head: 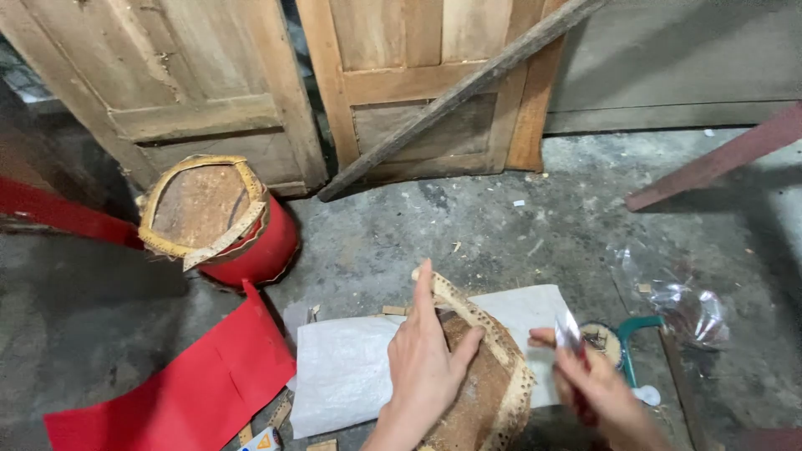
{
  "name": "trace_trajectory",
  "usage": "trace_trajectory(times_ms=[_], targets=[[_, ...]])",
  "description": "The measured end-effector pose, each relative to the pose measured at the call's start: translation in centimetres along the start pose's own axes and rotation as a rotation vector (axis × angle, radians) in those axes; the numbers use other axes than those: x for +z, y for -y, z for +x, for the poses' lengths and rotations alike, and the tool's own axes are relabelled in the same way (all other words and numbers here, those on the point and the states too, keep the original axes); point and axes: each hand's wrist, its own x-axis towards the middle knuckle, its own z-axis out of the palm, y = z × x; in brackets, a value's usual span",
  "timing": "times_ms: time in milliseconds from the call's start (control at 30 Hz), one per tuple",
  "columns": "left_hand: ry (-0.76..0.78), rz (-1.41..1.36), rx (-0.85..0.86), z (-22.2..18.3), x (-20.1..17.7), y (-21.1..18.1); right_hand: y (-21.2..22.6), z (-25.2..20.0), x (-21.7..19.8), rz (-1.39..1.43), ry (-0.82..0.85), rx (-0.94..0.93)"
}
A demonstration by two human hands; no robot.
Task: The person attaches a decorative band to the rim of a drum by applying glue and trimming the material with scissors.
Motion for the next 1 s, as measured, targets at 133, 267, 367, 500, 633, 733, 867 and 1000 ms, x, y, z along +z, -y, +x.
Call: trace_trajectory(times_ms=[133,267,367,500,633,733,867,1000], targets=[[0.104,-0.048,-0.131,0.2,-0.8,-0.8,-10.5,2.1,0.5,0.171,-0.04,0.212],[0.247,-0.239,-0.276,0.1,-3.2,-2.5,-18.0,2.4,3.4,0.236,-0.282,0.286],[0.275,-0.315,-0.319,0.2,-4.1,-2.4,-17.7,2.4,5.3,0.28,-0.462,0.337],[0.282,-0.522,-0.282,1.3,-4.1,1.4,-14.6,1.5,5.6,0.34,-0.432,0.374],[0.334,-0.683,-0.028,1.6,-3.1,7.3,-16.9,1.9,6.0,0.431,-0.568,0.362],[0.444,-0.642,-0.033,1.3,-2.2,9.0,-15.6,1.3,5.5,0.41,-0.538,0.366],[0.556,-0.749,-0.144,0.6,-3.2,7.3,-15.0,0.1,7.0,0.444,-0.557,0.212],[0.543,-0.754,-0.274,-0.3,-2.7,7.3,-6.8,-3.8,6.3,0.343,-0.545,0.177]])
